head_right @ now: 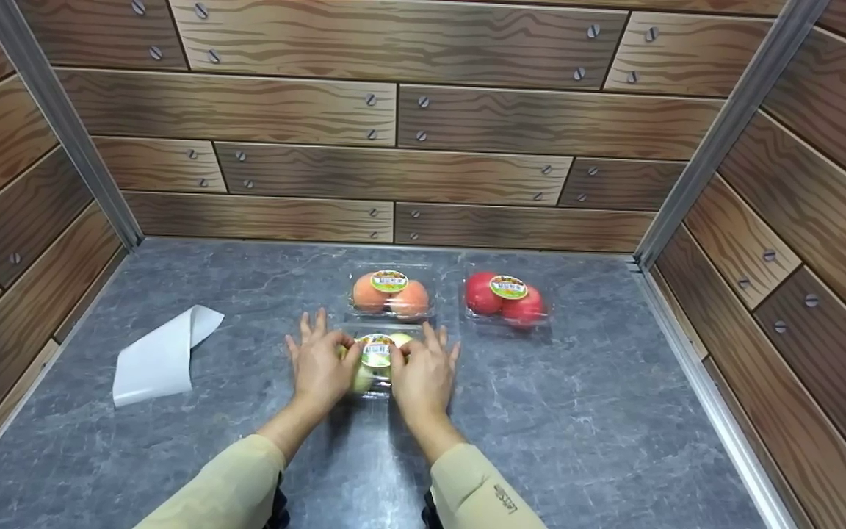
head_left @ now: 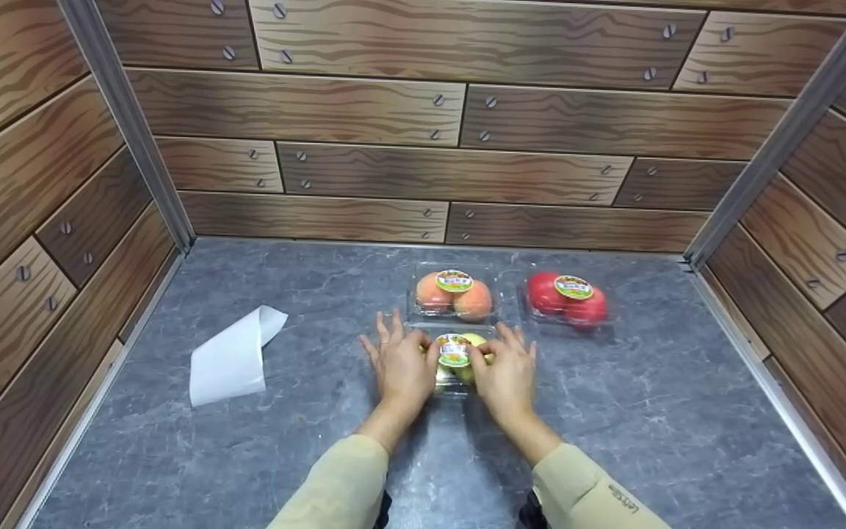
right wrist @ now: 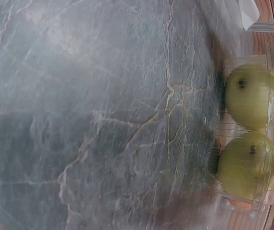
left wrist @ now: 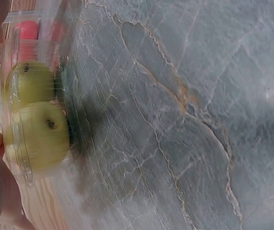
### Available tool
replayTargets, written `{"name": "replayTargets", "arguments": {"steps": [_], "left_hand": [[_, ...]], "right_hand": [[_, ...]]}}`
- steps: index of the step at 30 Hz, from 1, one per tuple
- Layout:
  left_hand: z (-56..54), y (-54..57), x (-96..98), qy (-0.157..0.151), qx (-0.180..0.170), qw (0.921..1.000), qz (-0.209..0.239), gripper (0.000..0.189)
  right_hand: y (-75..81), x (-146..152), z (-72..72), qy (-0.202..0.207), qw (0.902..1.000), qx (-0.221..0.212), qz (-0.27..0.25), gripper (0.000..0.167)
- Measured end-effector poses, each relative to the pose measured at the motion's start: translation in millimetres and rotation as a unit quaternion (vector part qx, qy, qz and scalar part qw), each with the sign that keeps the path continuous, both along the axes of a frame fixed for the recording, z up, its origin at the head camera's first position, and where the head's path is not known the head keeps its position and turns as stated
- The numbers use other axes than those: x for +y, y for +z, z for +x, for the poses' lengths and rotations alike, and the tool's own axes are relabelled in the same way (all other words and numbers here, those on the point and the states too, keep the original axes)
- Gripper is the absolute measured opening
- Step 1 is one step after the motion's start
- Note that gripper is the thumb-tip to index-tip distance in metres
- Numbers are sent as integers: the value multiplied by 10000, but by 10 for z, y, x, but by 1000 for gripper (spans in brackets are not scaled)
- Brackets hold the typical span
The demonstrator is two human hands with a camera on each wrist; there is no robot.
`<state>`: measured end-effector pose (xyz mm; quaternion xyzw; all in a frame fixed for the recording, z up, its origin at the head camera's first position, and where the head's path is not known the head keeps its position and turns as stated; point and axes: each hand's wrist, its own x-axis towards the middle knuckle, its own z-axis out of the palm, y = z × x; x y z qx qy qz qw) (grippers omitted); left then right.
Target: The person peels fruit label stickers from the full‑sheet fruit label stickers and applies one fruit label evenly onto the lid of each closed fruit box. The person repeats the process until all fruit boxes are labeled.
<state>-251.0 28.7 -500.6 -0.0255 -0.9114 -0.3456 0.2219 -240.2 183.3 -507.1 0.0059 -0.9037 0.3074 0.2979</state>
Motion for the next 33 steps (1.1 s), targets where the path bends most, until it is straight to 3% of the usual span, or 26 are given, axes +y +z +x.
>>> {"name": "replayTargets", "arguments": {"steps": [14, 27, 33], "left_hand": [[-6, -10, -1, 60, 90, 9999, -99, 19], [-10, -16, 3, 76, 0, 9998, -185, 18], [-10, -44, 1, 121, 264, 9995, -83, 18]], "right_hand": [[-25, -10, 3, -41, 9995, 260, 176, 20], [-32, -7, 8, -80, 9999, 116, 80, 23], [-18, -5, 4, -62, 9999, 121, -19, 25]]}}
